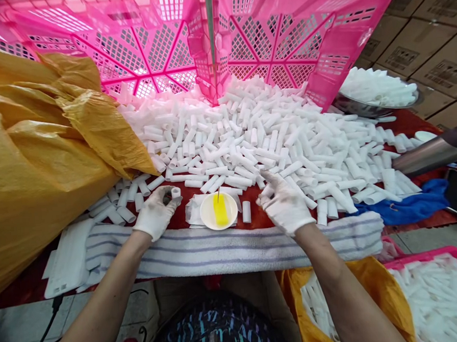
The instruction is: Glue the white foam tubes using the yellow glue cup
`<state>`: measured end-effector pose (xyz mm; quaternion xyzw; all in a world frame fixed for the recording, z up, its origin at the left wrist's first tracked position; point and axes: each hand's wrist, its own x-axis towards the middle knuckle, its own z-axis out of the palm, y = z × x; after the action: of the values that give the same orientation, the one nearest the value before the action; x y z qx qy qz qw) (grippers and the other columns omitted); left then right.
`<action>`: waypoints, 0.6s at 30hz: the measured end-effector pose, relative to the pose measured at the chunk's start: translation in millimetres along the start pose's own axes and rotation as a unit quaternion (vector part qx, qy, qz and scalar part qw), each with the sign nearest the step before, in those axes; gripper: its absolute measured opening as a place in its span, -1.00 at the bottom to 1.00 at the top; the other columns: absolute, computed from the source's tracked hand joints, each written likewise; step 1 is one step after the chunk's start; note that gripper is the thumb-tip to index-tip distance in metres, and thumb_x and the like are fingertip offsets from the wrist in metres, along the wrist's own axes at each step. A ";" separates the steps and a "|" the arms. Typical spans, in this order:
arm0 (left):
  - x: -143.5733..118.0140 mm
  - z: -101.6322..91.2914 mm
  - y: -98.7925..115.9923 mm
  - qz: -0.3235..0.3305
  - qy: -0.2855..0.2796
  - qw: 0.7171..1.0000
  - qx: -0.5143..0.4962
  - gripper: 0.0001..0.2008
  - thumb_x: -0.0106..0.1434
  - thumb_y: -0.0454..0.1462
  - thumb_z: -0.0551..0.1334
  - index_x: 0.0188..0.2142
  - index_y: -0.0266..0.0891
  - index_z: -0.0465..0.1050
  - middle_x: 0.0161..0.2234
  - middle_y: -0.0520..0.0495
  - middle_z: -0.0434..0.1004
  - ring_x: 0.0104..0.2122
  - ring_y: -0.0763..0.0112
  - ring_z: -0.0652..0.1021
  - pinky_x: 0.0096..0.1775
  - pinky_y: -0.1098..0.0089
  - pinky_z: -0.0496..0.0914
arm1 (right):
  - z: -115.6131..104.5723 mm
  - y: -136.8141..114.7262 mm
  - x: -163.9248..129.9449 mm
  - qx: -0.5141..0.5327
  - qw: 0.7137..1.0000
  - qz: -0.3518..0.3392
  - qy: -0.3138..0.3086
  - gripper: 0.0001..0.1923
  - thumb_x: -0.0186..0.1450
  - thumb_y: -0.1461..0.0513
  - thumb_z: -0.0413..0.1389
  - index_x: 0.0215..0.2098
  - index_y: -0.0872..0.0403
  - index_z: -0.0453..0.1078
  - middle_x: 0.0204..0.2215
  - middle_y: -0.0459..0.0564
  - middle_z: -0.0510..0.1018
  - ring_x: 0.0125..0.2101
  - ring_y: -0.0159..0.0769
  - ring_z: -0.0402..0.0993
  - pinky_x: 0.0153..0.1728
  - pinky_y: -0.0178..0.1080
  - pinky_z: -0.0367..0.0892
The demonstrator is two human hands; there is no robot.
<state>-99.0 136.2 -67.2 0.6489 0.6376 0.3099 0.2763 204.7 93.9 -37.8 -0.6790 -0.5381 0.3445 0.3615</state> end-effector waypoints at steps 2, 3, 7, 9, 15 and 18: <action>-5.9 2.2 0.9 -0.060 -0.026 0.987 -0.149 -0.61 0.14 -0.15 0.20 -0.07 -0.27 0.30 -0.23 -0.10 0.49 -0.29 0.34 0.52 -0.16 0.28 0.41 | 2.8 -12.4 -17.6 0.133 0.989 0.051 -0.036 -0.43 0.15 0.02 0.13 0.07 0.07 0.20 -0.34 0.03 0.52 -0.43 -0.26 0.50 -0.39 -0.20 0.43; -8.1 3.7 1.9 -0.076 -0.042 0.974 -0.207 -0.58 0.12 -0.17 0.21 -0.04 -0.28 0.28 -0.22 -0.09 0.48 -0.30 0.37 0.52 -0.18 0.30 0.42 | 9.1 -17.9 -25.6 0.217 0.970 0.087 -0.066 -0.44 0.12 0.01 0.17 0.01 0.08 0.23 -0.34 0.04 0.52 -0.43 -0.27 0.51 -0.41 -0.21 0.43; -14.1 11.6 6.7 -0.088 -0.072 0.942 -0.315 -0.58 0.08 -0.21 0.24 -0.07 -0.28 0.29 -0.19 -0.08 0.46 -0.30 0.43 0.52 -0.17 0.34 0.43 | 54.4 -23.2 -38.0 0.383 0.897 0.190 -0.115 -0.49 0.14 -0.09 0.11 -0.16 0.15 0.31 -0.59 -0.09 0.41 -0.68 -0.46 0.30 -0.67 -0.37 0.25; -16.2 15.7 7.6 -0.097 -0.074 0.939 -0.322 -0.61 0.04 -0.22 0.27 -0.13 -0.28 0.31 -0.23 -0.06 0.46 -0.32 0.42 0.53 -0.19 0.35 0.43 | 72.9 -16.4 -31.6 0.351 0.918 0.177 -0.044 -0.47 0.17 -0.12 0.07 -0.20 0.16 0.36 -0.66 -0.16 0.31 -0.73 -0.53 0.15 -0.73 -0.42 0.12; -23.5 23.4 2.5 -0.093 -0.069 0.957 -0.267 -0.63 0.00 -0.25 0.30 -0.18 -0.25 0.34 -0.23 -0.05 0.51 -0.25 0.36 0.54 -0.17 0.32 0.44 | 73.7 10.6 -13.6 0.136 0.991 -0.012 0.006 -0.61 0.18 -0.03 0.13 -0.22 0.09 0.45 -0.24 0.04 0.54 -0.21 -0.27 0.47 -0.16 -0.22 0.41; -28.2 23.3 0.5 -0.051 -0.083 0.977 -0.188 -0.62 0.09 -0.22 0.26 -0.07 -0.20 0.41 -0.06 -0.08 0.49 -0.07 0.31 0.50 0.01 0.28 0.37 | 65.4 19.1 -18.1 0.093 0.987 -0.127 -0.023 -0.71 0.19 0.03 0.15 -0.28 0.08 0.45 -0.28 0.03 0.54 -0.24 -0.26 0.49 -0.14 -0.18 0.42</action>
<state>-80.9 108.9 -83.5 0.5755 0.5749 0.3551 0.4607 154.6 80.9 -85.6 -0.5604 -0.5941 0.3598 0.4511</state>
